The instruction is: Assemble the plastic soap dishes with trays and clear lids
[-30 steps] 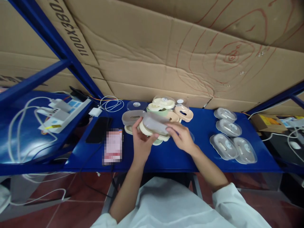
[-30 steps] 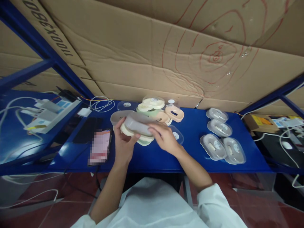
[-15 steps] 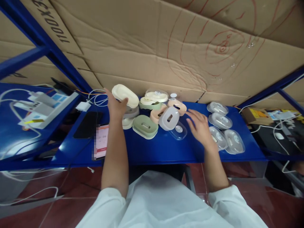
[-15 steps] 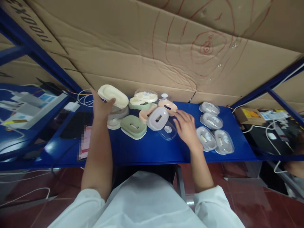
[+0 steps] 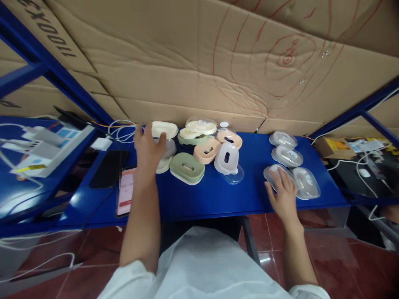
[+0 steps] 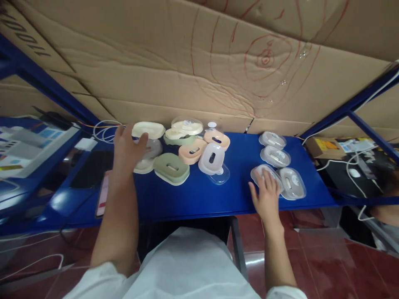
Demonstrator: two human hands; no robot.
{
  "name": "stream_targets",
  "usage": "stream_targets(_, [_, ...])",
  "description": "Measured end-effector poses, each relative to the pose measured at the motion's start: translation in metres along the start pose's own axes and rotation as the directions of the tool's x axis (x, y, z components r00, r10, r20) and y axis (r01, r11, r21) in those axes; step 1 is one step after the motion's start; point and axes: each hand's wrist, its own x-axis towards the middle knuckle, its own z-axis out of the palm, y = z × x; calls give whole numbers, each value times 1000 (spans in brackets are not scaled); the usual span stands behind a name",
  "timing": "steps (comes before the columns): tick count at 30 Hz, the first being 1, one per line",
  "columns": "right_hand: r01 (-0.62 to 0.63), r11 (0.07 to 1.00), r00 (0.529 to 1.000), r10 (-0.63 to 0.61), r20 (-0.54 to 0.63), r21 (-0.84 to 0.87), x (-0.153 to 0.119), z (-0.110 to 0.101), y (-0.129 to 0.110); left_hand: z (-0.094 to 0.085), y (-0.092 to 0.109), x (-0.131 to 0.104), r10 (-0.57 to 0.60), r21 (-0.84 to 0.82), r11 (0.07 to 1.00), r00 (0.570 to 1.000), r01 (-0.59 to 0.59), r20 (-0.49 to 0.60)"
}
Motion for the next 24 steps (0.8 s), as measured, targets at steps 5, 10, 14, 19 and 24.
stream_targets(5, [-177, 982, 984, 175, -32, -72, -36, -8, 20, 7, 85, -119, 319, -277, 924, 931, -263, 179])
stream_targets(10, [-211, 962, 977, 210, 22, 172, -44, -10, 23, 20, 124, -215, 440, -635, 772, 725, -5, 530])
stream_targets(14, [-231, 909, 960, 270, -68, 347, -38, -3, 9, 27, 121, -241, 300, -654, 645, 656, 396, 693])
stream_targets(19, [-60, 727, 994, 109, -28, 684, -32, 0, -63, 27, 116, -243, 167, -692, 472, 715, 547, 679])
stream_targets(24, [75, 637, 994, -106, -9, 767, 10, 7, -114, 16, 99, -242, -9, -718, 425, 796, 551, 605])
